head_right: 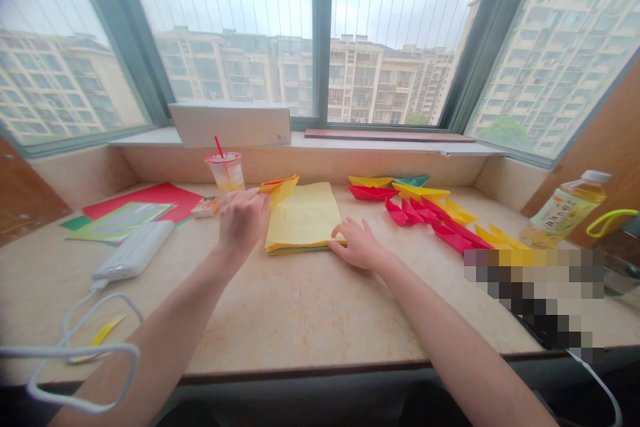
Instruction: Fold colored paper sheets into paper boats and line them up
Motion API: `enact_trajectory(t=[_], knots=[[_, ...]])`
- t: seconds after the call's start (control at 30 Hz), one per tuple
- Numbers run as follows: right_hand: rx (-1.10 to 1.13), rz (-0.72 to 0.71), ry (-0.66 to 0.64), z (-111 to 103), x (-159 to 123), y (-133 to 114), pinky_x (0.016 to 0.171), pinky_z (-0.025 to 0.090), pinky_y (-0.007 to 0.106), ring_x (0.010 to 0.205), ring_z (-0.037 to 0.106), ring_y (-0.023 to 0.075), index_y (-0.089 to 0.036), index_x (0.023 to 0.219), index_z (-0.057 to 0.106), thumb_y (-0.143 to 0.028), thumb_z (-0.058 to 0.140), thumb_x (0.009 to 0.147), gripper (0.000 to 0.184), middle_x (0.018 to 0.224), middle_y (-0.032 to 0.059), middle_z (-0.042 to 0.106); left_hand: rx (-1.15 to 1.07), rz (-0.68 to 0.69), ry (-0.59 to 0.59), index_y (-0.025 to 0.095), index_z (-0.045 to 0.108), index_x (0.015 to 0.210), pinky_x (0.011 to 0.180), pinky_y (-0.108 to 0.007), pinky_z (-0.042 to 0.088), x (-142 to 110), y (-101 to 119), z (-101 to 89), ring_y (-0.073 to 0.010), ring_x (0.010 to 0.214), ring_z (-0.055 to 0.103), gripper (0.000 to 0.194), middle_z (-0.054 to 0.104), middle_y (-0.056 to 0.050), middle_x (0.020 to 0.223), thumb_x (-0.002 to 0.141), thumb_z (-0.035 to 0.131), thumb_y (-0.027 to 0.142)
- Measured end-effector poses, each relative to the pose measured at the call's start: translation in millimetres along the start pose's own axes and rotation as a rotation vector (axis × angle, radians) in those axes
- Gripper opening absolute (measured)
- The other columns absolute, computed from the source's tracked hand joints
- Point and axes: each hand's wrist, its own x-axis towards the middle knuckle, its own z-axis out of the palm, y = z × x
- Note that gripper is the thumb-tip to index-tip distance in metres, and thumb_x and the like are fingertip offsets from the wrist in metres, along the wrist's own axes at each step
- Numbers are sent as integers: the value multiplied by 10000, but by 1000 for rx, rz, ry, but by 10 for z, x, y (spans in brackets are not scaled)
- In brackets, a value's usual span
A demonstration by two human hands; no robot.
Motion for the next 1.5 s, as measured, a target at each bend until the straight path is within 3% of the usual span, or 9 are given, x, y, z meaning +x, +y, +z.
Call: enact_trajectory(t=[0.43, 0.57, 0.7, 0.83, 0.97, 1.2, 1.5], knots=[[-41, -148, -67, -91, -195, -474, 1153, 60, 600, 1335, 423, 300, -254, 1066, 632, -555, 463, 937, 369, 1225, 99, 620, -48, 135, -3, 159, 699, 843, 785, -366, 430, -72, 198, 22, -254, 863, 669, 246, 735, -107, 918, 940, 477, 196], [-40, -146, -74, -88, -189, -445, 1155, 101, 587, 1362, 393, 315, -246, 1161, 617, -600, 443, 927, 458, 1320, 115, 576, -43, 154, 27, 164, 696, 795, 754, -360, 431, -80, 200, 55, -256, 834, 674, 216, 740, -94, 883, 920, 521, 192], [-31, -56, -39, -12, -125, -310, 1131, 154, 622, 1379, 375, 336, -271, 1379, 478, -570, 311, 978, 527, 1412, 99, 535, -45, 149, 32, 167, 691, 772, 748, -356, 426, -73, 178, 78, -258, 818, 675, 202, 738, -90, 858, 907, 543, 187], [-89, -31, -47, 48, -95, -192, 1107, 135, 680, 1412, 317, 365, -323, 1452, 402, -503, 241, 1006, 508, 1516, 53, 431, -67, 115, 17, 163, 694, 784, 738, -355, 419, -55, 144, 72, -259, 818, 674, 222, 738, -105, 876, 918, 519, 190], [-42, -19, -67, 18, -105, -213, 1128, 70, 666, 1424, 311, 348, -295, 1533, 232, -573, 216, 989, 611, 1542, 75, 383, -66, 92, 25, 158, 690, 776, 735, -367, 411, -42, 111, 56, -264, 810, 670, 254, 732, -108, 861, 929, 490, 195], [-7, -37, -124, -53, -107, -264, 1138, -6, 633, 1435, 295, 341, -249, 1553, 166, -635, 230, 962, 709, 1538, 119, 379, -84, 97, 3, 155, 695, 782, 728, -357, 416, -38, 126, 40, -257, 797, 672, 257, 731, -103, 856, 929, 489, 201], [-21, -93, -110, -4, -113, -297, 1150, 72, 602, 1414, 329, 344, -197, 1561, 125, -681, 219, 937, 796, 1537, 162, 367, -70, 187, 14, 157, 697, 804, 752, -357, 433, -60, 177, -11, -254, 824, 674, 213, 734, -100, 863, 917, 520, 193]])
